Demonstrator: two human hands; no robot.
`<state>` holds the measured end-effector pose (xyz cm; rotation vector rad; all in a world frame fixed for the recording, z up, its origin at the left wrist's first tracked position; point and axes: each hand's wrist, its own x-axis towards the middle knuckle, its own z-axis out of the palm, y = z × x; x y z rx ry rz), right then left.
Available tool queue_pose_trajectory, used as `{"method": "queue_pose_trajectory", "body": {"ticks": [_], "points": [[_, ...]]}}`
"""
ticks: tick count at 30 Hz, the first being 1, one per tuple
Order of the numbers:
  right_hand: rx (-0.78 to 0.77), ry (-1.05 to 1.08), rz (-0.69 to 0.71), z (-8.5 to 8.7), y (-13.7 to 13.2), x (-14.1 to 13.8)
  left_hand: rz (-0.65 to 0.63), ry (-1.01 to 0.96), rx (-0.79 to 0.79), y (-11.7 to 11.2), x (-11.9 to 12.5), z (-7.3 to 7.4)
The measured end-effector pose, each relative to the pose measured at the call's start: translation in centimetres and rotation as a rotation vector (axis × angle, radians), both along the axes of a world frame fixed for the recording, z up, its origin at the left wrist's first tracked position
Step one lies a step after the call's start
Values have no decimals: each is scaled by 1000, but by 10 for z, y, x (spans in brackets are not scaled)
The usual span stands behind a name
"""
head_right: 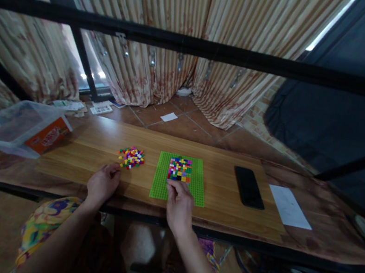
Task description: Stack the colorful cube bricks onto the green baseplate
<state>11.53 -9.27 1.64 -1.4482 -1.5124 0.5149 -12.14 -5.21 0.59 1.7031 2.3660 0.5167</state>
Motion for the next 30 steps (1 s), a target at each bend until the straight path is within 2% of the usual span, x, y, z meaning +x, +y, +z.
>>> {"method": "queue_pose_trajectory", "body": {"ticks": [4,9,20,25,30], "points": [[17,-16,-101,0,20,18,11,9,-5,0,1,1],[33,-97,-132,-3,38,21,10,3,-4,0,0,0],[83,-269,-152,-10,39,15,14,1,0,0,1,0],[57,-245,-183,-12,41,17,17,-1,0,1,0,-1],[56,-133,-177,-15,41,20,8,-11,17,0,-1,-3]]}}
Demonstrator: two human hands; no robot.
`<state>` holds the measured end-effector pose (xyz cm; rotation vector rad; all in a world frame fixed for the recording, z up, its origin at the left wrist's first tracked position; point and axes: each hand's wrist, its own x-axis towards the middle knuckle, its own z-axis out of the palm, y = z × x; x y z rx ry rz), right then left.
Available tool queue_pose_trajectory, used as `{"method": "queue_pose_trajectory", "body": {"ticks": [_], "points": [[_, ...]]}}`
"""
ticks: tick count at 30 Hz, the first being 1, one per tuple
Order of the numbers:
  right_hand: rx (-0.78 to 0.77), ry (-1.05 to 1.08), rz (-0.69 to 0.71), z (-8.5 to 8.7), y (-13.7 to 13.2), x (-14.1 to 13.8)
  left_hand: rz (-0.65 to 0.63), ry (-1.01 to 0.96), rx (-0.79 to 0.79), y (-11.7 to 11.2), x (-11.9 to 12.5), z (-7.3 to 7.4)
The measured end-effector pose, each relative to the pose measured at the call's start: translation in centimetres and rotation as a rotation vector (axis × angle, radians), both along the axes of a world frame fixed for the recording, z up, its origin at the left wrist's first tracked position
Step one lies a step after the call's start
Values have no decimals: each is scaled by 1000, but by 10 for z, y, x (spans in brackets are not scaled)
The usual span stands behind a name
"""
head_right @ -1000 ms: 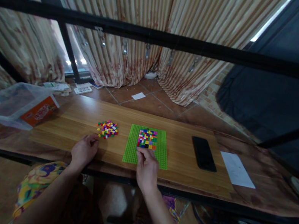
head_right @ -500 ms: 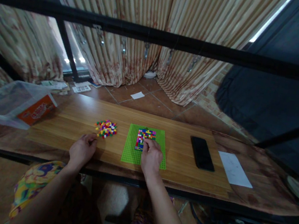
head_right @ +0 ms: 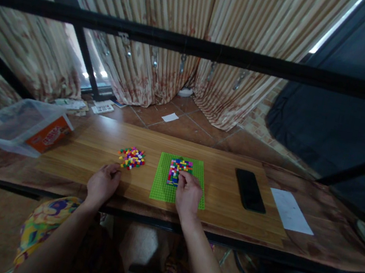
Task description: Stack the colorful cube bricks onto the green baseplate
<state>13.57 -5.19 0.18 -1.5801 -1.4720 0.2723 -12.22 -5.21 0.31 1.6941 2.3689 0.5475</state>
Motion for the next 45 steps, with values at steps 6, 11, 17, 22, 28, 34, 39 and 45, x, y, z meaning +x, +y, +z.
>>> {"method": "queue_pose_trajectory", "body": {"ticks": [6,11,17,22,28,34,39,45], "points": [[-35,7,-15,4,5,0,2,9,-9,0,0,1],[-60,24,-7,8,10,0,-6,10,-6,0,-1,0],[-79,24,8,10,11,2,-4,-4,6,-1,0,-1],[-98,33,9,12,13,1,-4,6,3,0,0,-2],[-94,13,1,11,14,-1,-22,16,16,-2,0,-3],[-59,26,31,11,13,2,-4,17,-2,-1,0,-2],[84,111,32,21,-1,-9,5,0,-1,-2,1,-2],[42,66,314,20,-21,-62,-6,-7,4,-3,1,-3]]}}
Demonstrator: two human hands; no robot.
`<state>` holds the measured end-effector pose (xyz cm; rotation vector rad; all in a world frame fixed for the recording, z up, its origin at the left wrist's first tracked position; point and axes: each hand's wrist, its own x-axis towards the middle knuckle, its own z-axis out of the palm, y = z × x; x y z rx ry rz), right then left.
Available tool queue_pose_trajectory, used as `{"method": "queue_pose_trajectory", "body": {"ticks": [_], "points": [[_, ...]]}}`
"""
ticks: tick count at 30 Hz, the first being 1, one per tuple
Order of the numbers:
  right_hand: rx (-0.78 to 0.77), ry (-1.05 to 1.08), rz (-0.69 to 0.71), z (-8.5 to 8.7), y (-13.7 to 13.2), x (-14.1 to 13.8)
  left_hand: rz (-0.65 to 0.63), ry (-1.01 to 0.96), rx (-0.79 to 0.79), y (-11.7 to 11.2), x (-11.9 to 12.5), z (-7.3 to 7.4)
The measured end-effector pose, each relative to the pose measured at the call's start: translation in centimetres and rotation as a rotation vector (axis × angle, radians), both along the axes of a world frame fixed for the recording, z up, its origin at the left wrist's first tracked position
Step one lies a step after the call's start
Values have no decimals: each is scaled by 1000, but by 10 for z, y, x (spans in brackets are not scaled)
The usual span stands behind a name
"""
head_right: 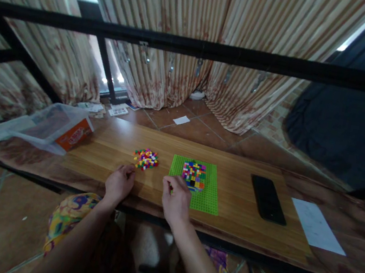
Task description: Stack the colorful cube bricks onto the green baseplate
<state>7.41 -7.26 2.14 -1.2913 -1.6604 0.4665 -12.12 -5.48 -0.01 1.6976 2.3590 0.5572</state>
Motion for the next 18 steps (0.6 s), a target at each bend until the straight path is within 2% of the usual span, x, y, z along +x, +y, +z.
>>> {"method": "queue_pose_trajectory", "body": {"ticks": [4,8,12,18], "points": [[-73,-113,70,-16,12,-34,-6,10,12,-1,0,0],[-136,-248,25,-29,39,-54,-8,9,16,-1,1,0],[-175,-344,25,-35,57,-65,-8,3,19,-1,0,0],[-216,-442,6,-36,62,-74,-9,-15,12,-1,1,2]]}}
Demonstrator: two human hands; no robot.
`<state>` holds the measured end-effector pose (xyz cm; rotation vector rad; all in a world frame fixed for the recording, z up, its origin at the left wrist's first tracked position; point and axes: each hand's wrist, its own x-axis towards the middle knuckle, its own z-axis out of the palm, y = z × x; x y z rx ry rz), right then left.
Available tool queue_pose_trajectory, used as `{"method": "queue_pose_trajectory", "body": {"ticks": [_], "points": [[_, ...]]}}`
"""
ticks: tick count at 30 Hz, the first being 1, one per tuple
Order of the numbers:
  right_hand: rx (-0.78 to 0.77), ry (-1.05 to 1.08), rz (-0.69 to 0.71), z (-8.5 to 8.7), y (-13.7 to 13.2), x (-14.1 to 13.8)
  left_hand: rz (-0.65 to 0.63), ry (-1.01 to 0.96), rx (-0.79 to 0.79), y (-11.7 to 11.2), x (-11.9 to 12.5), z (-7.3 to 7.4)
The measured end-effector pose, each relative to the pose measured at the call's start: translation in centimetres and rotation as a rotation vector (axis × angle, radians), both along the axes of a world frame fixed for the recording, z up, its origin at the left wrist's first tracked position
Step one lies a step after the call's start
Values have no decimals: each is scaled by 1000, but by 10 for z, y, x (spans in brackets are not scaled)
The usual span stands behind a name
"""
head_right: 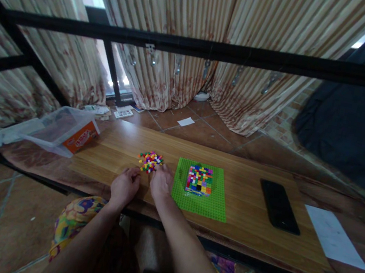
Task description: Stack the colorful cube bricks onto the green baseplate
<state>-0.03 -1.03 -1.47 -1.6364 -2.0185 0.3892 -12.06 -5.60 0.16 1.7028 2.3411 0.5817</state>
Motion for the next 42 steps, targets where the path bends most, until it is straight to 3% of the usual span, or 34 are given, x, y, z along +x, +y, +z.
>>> {"method": "queue_pose_trajectory", "body": {"ticks": [6,14,19,23,26,31,42], "points": [[-8,-84,23,6,-8,4,1,23,20,0,-1,-3],[-25,-130,95,6,-45,23,0,29,6,1,-1,-1],[14,116,107,20,-74,51,-6,32,-11,1,-1,2],[54,346,31,35,-90,88,-4,34,-16,3,-2,2],[95,436,-97,41,-88,119,1,31,-16,4,-3,1],[146,394,-233,43,-62,153,-2,28,-28,5,-3,2],[140,181,-309,32,-34,142,1,48,-30,3,-2,2]]}}
